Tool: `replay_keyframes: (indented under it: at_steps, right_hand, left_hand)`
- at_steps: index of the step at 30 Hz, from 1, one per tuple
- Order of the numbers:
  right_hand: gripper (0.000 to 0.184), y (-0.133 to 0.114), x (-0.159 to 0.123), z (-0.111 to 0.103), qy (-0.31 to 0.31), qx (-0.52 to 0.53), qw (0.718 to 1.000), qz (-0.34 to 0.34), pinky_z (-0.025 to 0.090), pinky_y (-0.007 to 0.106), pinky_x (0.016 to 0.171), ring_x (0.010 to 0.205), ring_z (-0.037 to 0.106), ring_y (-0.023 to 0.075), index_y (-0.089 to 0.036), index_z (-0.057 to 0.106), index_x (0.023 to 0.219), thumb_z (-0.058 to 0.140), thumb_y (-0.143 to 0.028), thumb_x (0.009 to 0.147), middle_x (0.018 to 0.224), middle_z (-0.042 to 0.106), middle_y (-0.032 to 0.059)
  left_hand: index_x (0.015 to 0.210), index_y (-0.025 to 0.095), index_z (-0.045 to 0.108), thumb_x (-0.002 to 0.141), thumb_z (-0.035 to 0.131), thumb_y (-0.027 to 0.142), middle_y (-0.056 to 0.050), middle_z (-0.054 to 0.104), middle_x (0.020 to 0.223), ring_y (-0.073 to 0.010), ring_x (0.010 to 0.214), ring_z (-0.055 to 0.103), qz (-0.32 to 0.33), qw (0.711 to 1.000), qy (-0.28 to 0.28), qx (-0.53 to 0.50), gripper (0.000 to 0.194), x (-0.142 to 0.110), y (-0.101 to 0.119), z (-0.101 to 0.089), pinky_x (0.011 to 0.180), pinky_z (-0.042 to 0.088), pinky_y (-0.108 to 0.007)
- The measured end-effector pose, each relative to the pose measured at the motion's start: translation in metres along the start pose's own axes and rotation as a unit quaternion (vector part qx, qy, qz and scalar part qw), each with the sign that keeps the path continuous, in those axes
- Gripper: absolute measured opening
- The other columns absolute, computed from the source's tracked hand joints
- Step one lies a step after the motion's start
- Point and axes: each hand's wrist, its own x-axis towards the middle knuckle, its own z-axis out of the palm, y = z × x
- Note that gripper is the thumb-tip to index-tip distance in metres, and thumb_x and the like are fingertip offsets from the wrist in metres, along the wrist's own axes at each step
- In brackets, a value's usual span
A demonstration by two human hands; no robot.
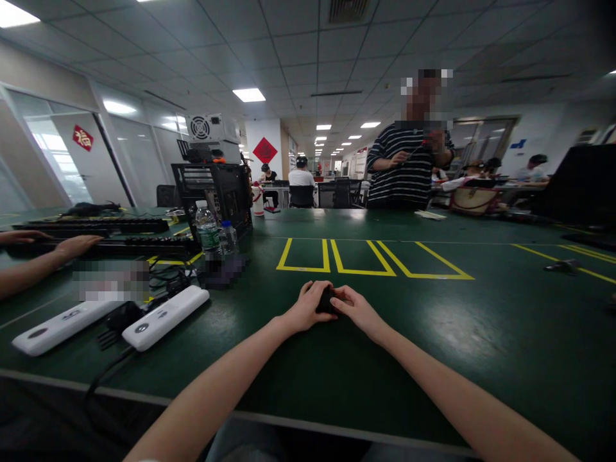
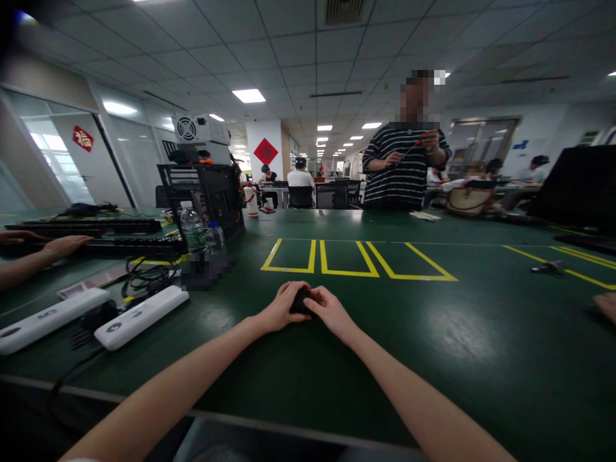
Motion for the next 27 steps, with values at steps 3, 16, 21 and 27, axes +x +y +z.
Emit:
replay_keyframes:
  at_steps: [3,16,21,27]
  right_hand:
    - [0.020,0.0011,-0.0003,0.0001,-0.005,-0.008,1.000,-0.008,0.043,0.033,0.077,0.089,0.053,0.0182,-0.020,0.052,0.090,0.052,-0.030,0.073,0.094,0.055,0.0017]
    - [0.021,0.0087,0.0030,0.0020,0.022,0.012,0.999,-0.042,0.043,0.032,0.079,0.088,0.053,0.0168,-0.018,0.052,0.088,0.053,-0.033,0.073,0.089,0.057,0.0017]
    - [0.027,0.0078,0.0038,0.0021,0.037,0.018,0.999,-0.007,0.042,0.032,0.079,0.090,0.052,0.0177,-0.018,0.051,0.095,0.055,-0.032,0.071,0.094,0.056,0.0032]
    - [0.022,0.0036,-0.0003,0.0005,0.008,0.035,0.999,-0.016,0.044,0.033,0.078,0.091,0.054,0.0188,-0.020,0.051,0.090,0.055,-0.031,0.071,0.098,0.055,0.0022]
  left_hand:
    - [0.113,0.024,0.032,0.066,0.062,0.033,-0.004,0.045,0.112,-0.0203,0.109,0.040,-0.008,1.000,-0.002,-0.002,0.057,0.0006,-0.0005,0.0005,0.100,0.016,-0.043]
    - [0.113,0.024,0.032,0.062,0.065,0.032,-0.003,0.045,0.113,-0.0195,0.108,0.040,-0.002,1.000,0.014,0.001,0.062,0.0011,-0.0051,0.0053,0.100,0.016,-0.042]
    - [0.113,0.024,0.032,0.062,0.065,0.032,-0.004,0.046,0.112,-0.0207,0.109,0.040,-0.016,1.000,0.007,0.000,0.061,0.0025,-0.0042,0.0053,0.100,0.016,-0.043]
    - [0.113,0.025,0.032,0.066,0.062,0.033,-0.003,0.045,0.112,-0.0197,0.110,0.039,-0.017,1.000,-0.010,-0.009,0.057,0.0030,-0.0021,0.0015,0.100,0.016,-0.040]
